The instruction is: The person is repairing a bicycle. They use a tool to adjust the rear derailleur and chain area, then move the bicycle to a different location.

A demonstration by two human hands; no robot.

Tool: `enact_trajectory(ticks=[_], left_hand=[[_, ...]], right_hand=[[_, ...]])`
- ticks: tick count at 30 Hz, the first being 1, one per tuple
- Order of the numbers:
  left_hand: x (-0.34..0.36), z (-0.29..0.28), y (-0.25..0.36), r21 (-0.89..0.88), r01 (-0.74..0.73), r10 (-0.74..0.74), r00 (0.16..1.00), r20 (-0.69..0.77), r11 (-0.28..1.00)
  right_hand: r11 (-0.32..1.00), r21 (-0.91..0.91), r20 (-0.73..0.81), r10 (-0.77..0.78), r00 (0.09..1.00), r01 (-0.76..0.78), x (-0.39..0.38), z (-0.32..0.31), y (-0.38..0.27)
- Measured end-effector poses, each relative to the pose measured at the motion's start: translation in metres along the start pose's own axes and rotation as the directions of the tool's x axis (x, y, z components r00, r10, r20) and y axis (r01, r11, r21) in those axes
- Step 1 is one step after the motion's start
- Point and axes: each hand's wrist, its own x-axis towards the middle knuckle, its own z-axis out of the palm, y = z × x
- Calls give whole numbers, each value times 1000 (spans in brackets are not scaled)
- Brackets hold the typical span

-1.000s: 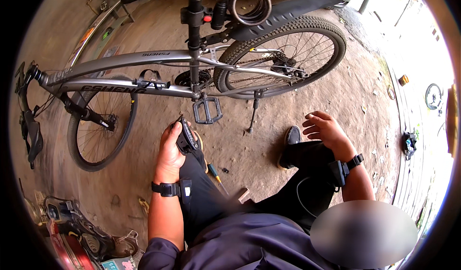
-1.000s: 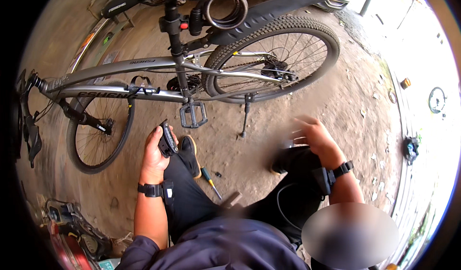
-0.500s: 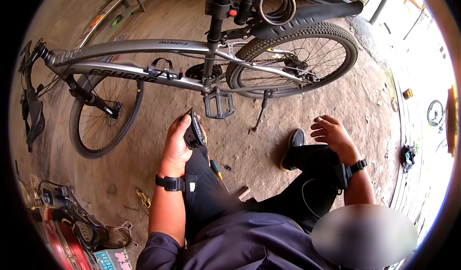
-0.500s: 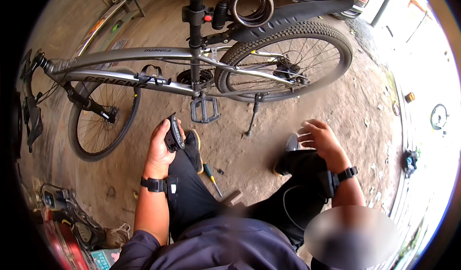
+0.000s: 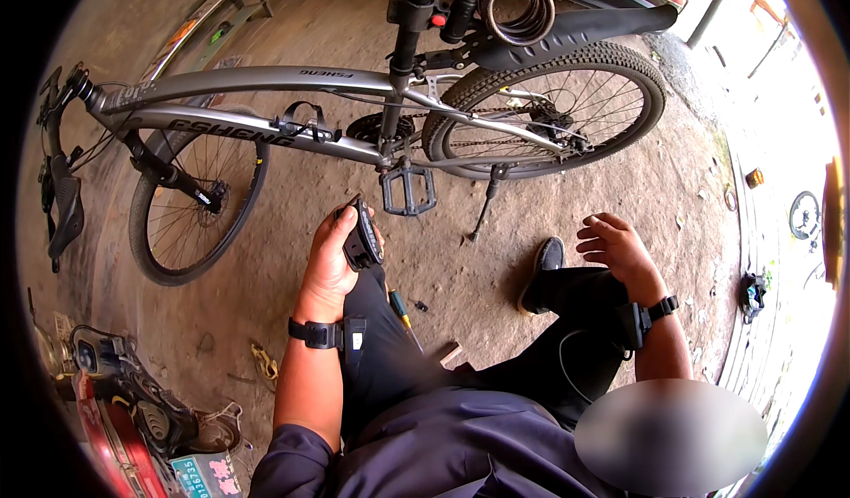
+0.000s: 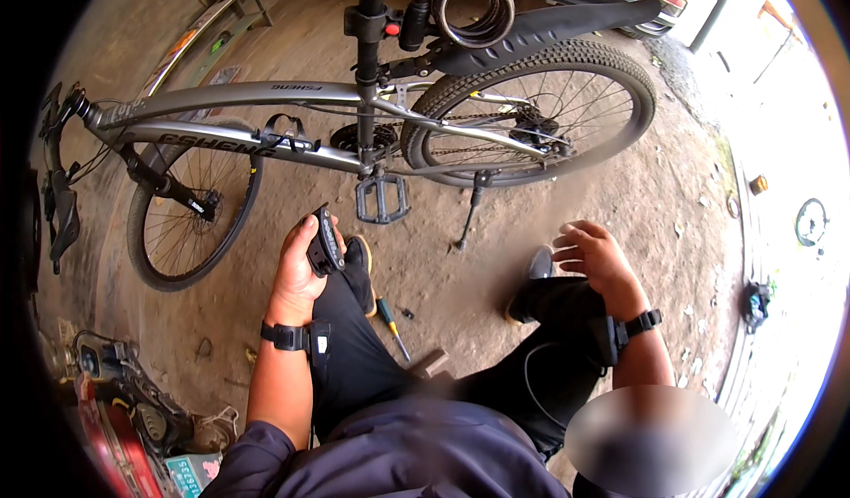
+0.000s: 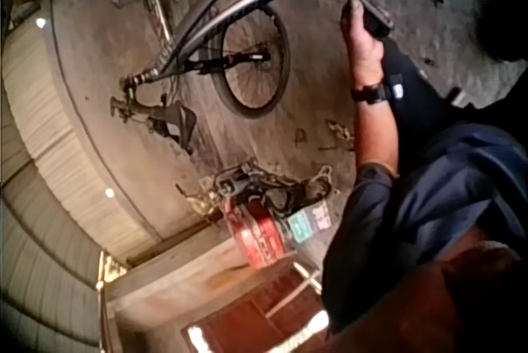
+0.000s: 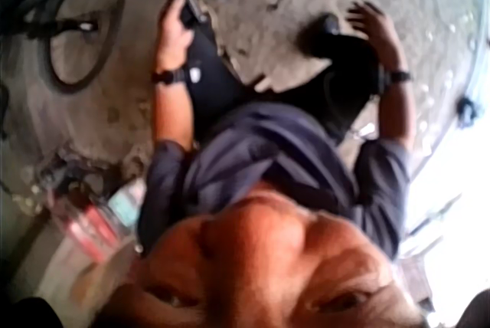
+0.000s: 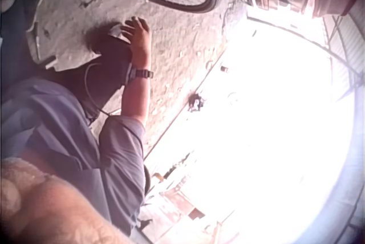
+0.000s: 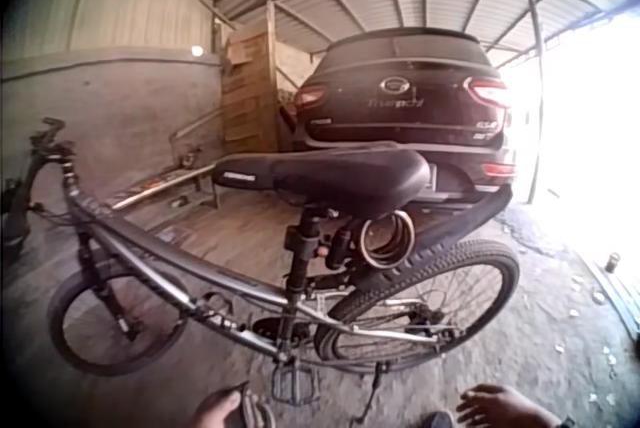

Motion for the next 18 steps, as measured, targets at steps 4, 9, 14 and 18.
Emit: enact_trajectory(ticks=[4,9,14,18], left_hand=[[2,-3,-3,2,-10,10,1000,3,1000],[1,-3,-2,1,-2,2,1000,-1,1000],[0,-3,-2,8,3,-3,1000,-4,1000],[-1,-3,-1,13,3,-3,1000,-2,1000]], right_hand=[[1000,4,4,0,1000,0,0,1,0],[1000,2,13,2,1000,-2,0,2,-1],[1000,10,20,2,1000,-2,1,0,2],[1000,25,31,-2,1000,1,2,-1,3]])
